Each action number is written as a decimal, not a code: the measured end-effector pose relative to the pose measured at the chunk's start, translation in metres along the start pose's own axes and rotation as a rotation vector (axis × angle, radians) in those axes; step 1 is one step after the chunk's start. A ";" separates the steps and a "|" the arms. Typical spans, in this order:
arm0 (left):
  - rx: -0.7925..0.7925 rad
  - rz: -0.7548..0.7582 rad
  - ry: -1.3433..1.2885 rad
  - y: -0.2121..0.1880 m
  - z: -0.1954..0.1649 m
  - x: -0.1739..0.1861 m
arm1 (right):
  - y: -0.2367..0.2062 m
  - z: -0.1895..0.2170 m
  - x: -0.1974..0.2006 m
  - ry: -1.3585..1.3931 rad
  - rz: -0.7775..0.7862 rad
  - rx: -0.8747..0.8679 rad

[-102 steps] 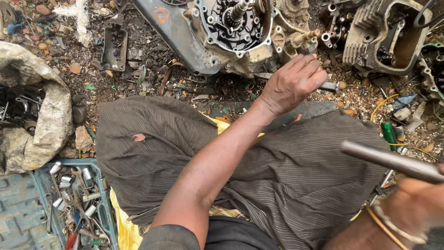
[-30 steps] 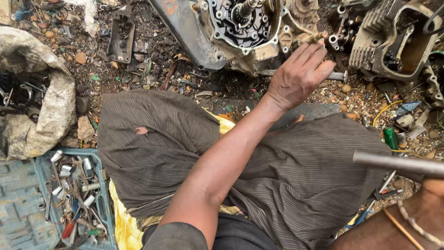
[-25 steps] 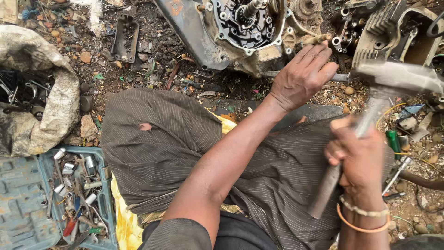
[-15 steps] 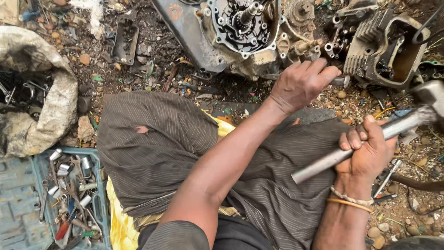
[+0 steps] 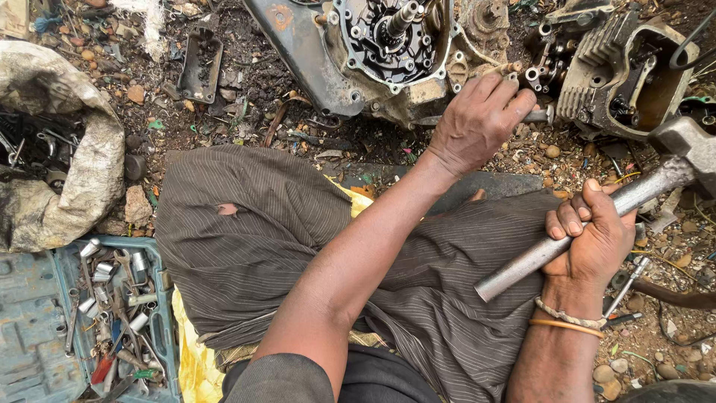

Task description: The person sits on the ground and uses a hammer and metal rod to tap and adjust components inside a disassembled engine block. They repeatedly strike the rod to loosen or reposition internal parts, occasionally repositioning the engine and tools.

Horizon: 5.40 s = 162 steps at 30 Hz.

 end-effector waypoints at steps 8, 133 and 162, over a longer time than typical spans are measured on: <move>-0.035 -0.049 0.101 -0.006 0.004 -0.014 | -0.034 0.066 0.018 -0.182 0.016 0.303; 0.083 0.350 -0.390 -0.113 -0.022 0.037 | 0.027 -0.016 -0.002 0.403 0.033 -0.446; 0.195 0.508 -0.171 -0.222 0.009 0.033 | 0.011 -0.033 -0.034 -0.341 0.025 -0.427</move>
Point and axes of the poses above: each hand's wrist, its own y-axis towards the middle knuckle, its own x-axis out of the back of the hand, z = x × y, the point moved 1 cm from there along y, towards the middle knuckle, and after that the axes turned 12 degrees about z, right-handed, at the moved point
